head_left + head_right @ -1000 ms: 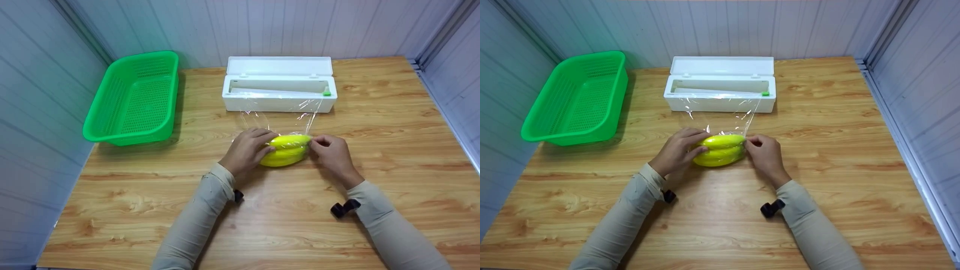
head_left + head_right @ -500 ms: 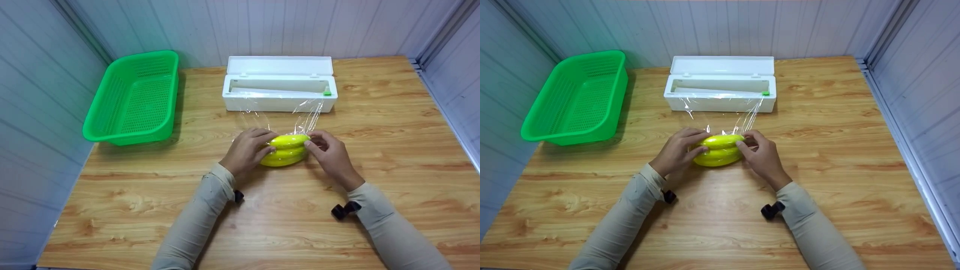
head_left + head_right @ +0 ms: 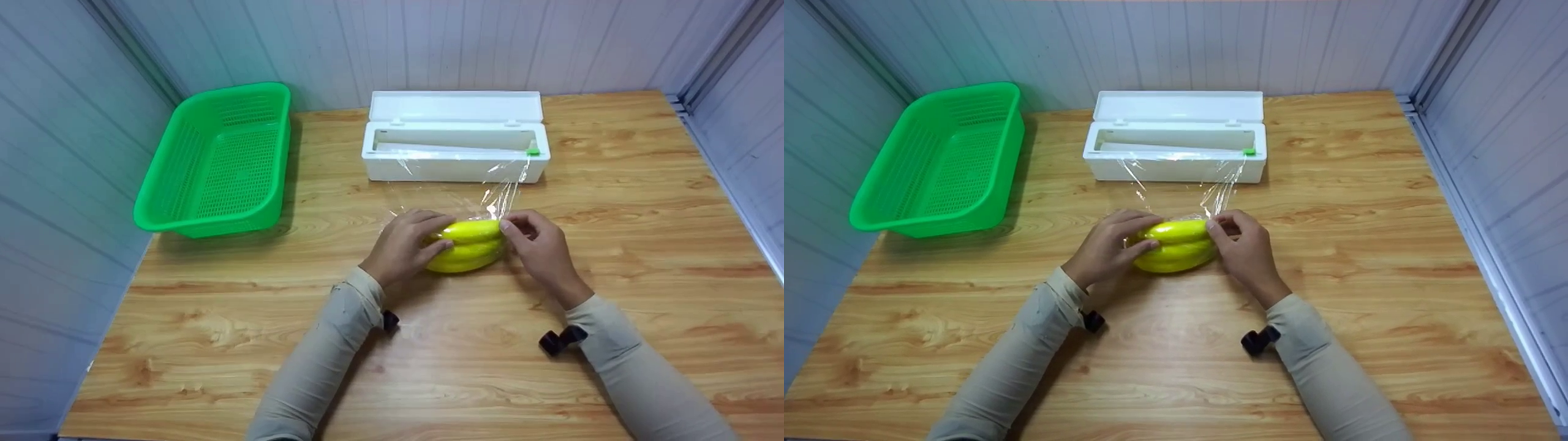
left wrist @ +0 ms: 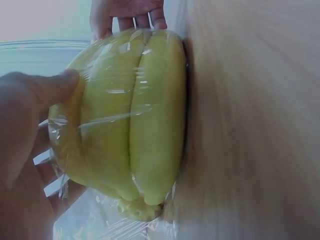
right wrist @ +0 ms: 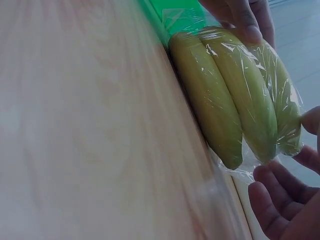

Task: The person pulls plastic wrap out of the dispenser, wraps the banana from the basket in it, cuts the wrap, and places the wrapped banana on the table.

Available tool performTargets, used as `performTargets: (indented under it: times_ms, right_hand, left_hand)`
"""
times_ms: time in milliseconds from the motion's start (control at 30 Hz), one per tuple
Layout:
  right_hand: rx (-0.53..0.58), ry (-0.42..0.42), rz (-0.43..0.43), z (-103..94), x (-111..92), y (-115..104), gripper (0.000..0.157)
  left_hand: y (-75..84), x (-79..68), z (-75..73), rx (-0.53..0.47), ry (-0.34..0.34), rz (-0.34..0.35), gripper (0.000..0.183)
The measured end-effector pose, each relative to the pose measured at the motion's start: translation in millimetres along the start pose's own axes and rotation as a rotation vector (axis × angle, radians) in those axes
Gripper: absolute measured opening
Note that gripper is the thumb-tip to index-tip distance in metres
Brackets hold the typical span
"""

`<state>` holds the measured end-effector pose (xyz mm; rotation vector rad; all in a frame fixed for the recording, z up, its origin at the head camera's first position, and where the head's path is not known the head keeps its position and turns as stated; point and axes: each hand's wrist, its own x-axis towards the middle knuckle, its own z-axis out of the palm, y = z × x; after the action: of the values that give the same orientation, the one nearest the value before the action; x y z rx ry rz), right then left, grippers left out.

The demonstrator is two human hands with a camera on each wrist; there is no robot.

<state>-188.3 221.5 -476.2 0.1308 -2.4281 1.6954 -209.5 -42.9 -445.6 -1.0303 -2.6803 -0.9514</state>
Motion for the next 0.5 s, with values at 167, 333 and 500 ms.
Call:
performTargets:
  times_ms: [167, 333, 500]
  right_hand:
    - [0.026, 0.003, 0.016, -2.9, 1.8, -3.0, 0.029]
    - [0.019, 0.01, 0.043, -6.6, 4.6, -12.8, 0.031]
    - [0.02, 0.05, 0.073, -11.9, 13.7, -17.4, 0.032]
  left_hand:
    - [0.0, 0.6, -3.1, -0.025, -0.018, -0.023, 0.045]
    - [-0.1, 1.0, -5.3, -0.045, -0.005, -0.025, 0.043]
    - [2.0, 5.7, -10.2, -0.044, -0.031, -0.038, 0.044]
